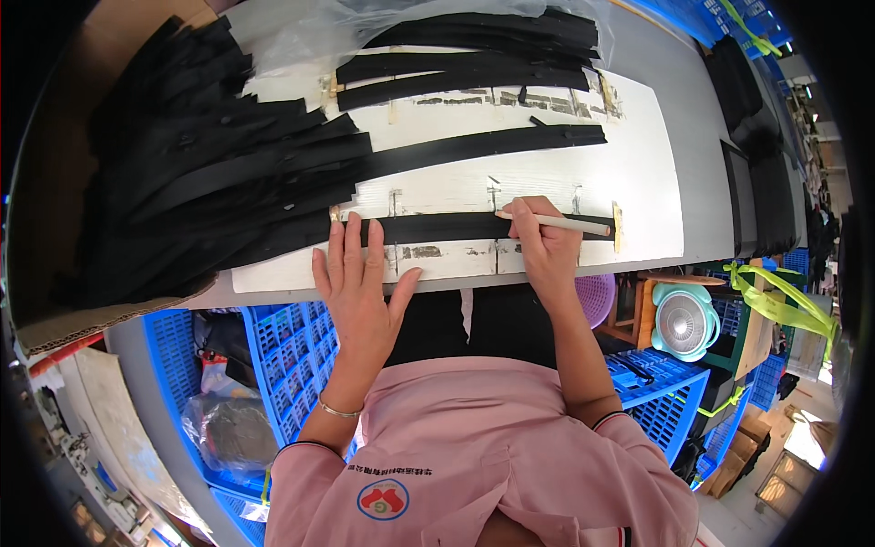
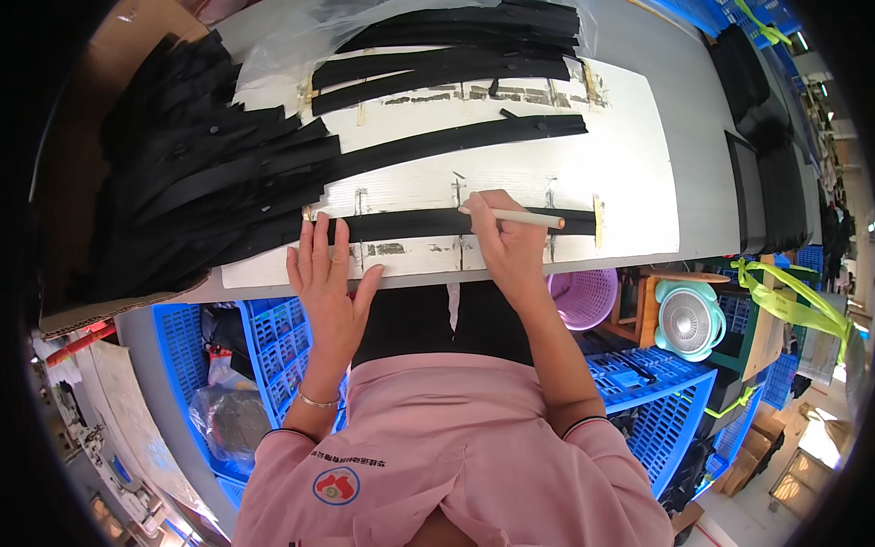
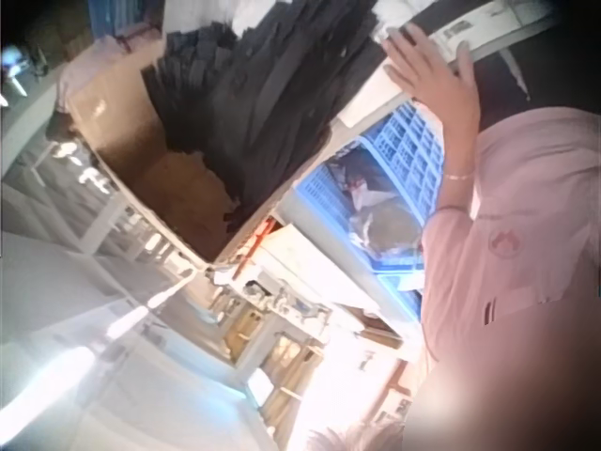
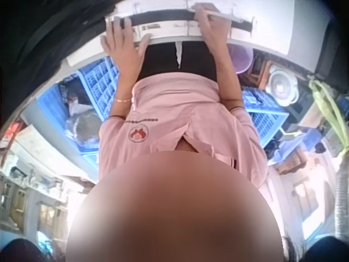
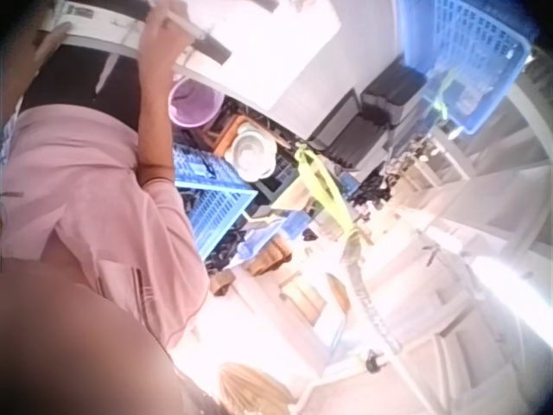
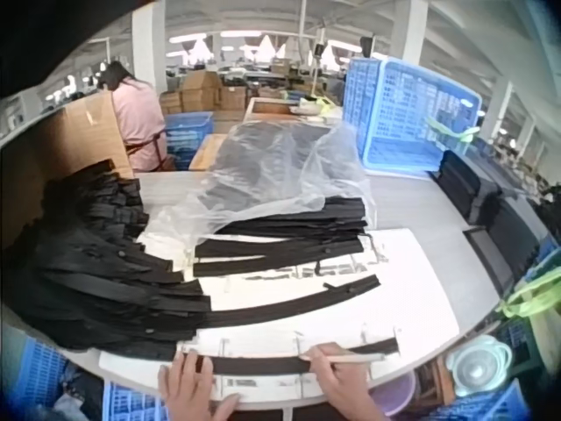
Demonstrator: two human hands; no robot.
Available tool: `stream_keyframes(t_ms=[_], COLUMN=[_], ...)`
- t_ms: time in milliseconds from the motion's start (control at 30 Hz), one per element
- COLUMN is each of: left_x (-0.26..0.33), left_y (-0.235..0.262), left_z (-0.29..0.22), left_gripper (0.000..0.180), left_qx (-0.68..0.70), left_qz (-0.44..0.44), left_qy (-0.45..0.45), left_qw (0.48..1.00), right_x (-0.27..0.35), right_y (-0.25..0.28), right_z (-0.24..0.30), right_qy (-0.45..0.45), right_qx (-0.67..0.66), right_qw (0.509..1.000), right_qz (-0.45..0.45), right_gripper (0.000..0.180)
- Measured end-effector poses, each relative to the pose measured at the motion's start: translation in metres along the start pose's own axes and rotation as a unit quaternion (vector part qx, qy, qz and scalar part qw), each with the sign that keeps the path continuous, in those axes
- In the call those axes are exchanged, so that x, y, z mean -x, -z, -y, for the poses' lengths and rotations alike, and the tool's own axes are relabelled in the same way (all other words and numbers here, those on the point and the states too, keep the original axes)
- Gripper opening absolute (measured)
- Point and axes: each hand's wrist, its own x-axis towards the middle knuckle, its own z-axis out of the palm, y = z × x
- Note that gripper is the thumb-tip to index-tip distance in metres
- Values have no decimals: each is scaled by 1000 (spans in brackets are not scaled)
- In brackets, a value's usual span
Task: Marking specific measurement points on zipper strips using a white template board and a pen.
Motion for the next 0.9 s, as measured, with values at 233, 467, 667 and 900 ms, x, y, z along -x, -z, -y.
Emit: stream_keyframes(t_ms=[233, 467, 667, 900], left_x=[-20, -47, -48, -50], left_y=[-3, -34, -37, -38], left_z=[-38, -70, -69, -72], left_gripper=[64, 19, 16, 18], left_qx=[162, 219, 208, 210], left_qz=[-12, -69, -80, -83], left_qy=[-47, -43, -38, -46], left_qw=[986, 972, 974, 973], right_x=[0, 0, 0, -2], right_y=[-2, -2, 7, 10], right_z=[-4, -7, -6, -10], right_qy=[27, 30, 71, 133], right_qx=[29, 22, 37, 83], right_qw=[999, 999, 996, 986], right_qz=[23, 17, 49, 50], right_gripper=[20, 21, 22, 19])
